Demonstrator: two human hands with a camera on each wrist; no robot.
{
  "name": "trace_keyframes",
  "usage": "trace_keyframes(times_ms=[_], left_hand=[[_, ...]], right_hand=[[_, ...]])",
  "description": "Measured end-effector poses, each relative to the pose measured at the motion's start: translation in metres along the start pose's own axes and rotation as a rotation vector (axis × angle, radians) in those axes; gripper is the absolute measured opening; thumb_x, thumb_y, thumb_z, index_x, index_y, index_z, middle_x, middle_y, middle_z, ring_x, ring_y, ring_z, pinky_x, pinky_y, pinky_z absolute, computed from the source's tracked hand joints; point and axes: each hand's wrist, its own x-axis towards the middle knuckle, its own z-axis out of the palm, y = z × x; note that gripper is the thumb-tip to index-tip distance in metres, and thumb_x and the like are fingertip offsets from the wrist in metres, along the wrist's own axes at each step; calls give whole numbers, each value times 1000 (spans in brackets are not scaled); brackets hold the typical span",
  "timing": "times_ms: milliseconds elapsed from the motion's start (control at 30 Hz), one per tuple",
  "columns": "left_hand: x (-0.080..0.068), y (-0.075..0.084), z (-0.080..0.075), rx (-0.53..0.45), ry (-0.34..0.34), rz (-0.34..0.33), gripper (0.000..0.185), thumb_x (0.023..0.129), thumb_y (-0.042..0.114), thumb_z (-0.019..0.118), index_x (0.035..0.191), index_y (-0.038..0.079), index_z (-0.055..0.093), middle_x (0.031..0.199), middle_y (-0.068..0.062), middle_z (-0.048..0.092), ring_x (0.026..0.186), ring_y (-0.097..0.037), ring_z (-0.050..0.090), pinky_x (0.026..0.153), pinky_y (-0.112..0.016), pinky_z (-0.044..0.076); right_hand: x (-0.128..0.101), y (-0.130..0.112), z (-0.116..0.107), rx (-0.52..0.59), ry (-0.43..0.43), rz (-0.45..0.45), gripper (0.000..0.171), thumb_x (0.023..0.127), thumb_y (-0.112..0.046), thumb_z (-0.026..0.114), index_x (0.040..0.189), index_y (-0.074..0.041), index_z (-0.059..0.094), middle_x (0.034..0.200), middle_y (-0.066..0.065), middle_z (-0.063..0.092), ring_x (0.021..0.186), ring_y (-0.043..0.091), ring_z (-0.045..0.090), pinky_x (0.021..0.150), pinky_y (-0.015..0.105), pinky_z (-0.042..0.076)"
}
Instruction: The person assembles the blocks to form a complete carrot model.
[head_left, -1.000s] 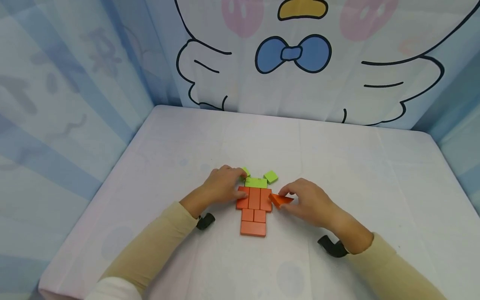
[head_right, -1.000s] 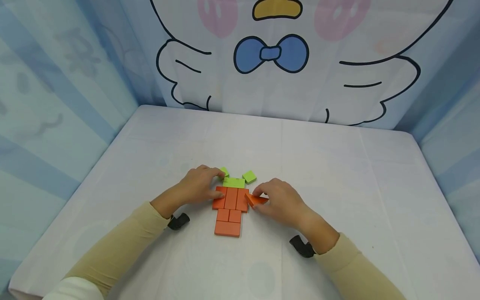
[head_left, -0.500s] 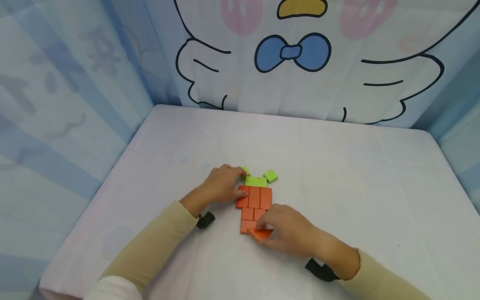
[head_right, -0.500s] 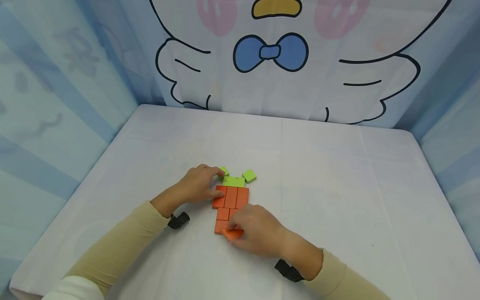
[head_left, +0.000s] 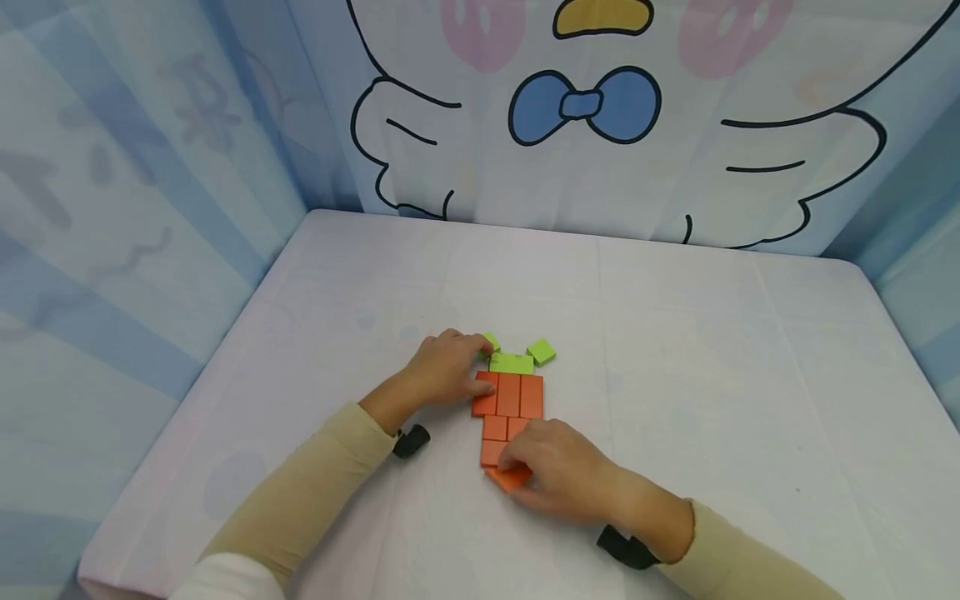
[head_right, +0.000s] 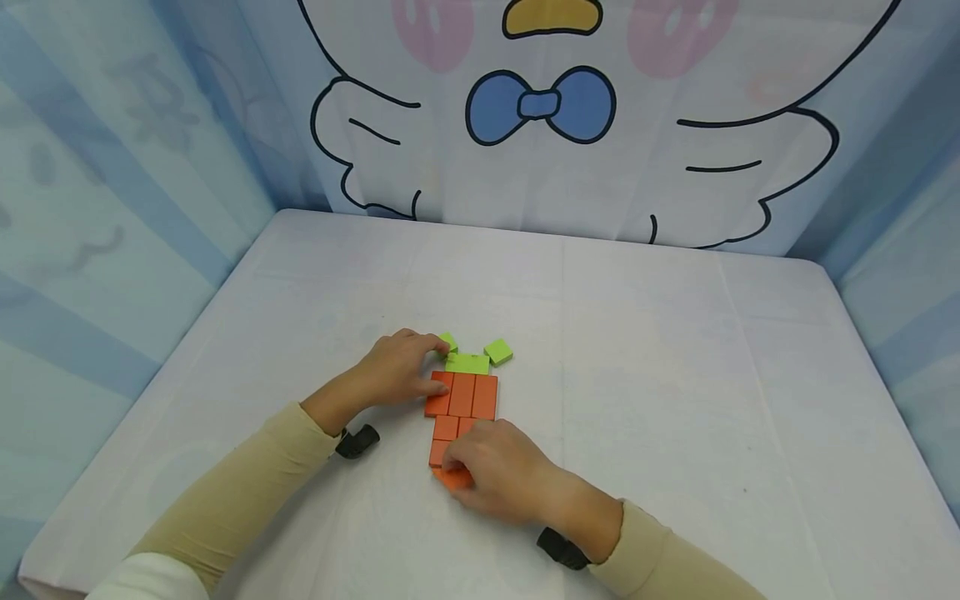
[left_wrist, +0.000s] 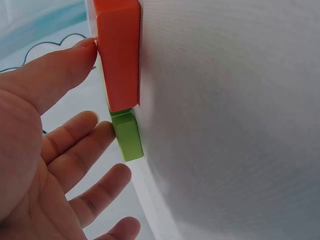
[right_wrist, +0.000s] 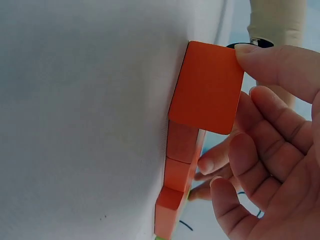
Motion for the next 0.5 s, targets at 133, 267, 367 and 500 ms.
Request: trace_keyframes(times_ms=[133, 267, 367, 500], left_hand=[[1, 0, 0, -3, -8, -4, 55, 91, 42, 74, 136, 15, 58, 133, -2, 61, 128, -29, 48, 102, -50, 39], [1, 0, 0, -3, -14, -10, 55, 91, 42, 74, 136, 15, 58, 133, -2, 61, 129, -29, 47, 103, -50, 38], [1, 0, 0, -2, -13, -12, 55, 91, 42, 74, 136, 15, 58, 133, -2, 61, 129, -29, 47, 103, -50, 38], [1, 0, 0, -4, -15, -12, 55, 91, 42, 74, 136, 15, 58, 133, -2, 61, 130, -29, 47, 103, -50, 38]], right_hand=[[1, 1, 1, -6, 5, 6, 12, 84, -16, 77, 95, -15, 71, 86, -14, 61, 81, 6, 49, 78, 31, 46], [1, 1, 2, -19, 11, 15, 13, 84, -18, 78, 96, -15, 71, 88, -13, 62, 81, 6, 49, 78, 32, 46], [1, 1, 2, -22, 7, 23, 14, 84, -18, 79, 96, -15, 71, 88, -13, 62, 81, 6, 49, 78, 32, 45], [2, -1, 1, -21, -2, 32, 15, 85, -19, 79, 97, -15, 71, 89, -13, 62, 81, 6, 48, 78, 31, 45]])
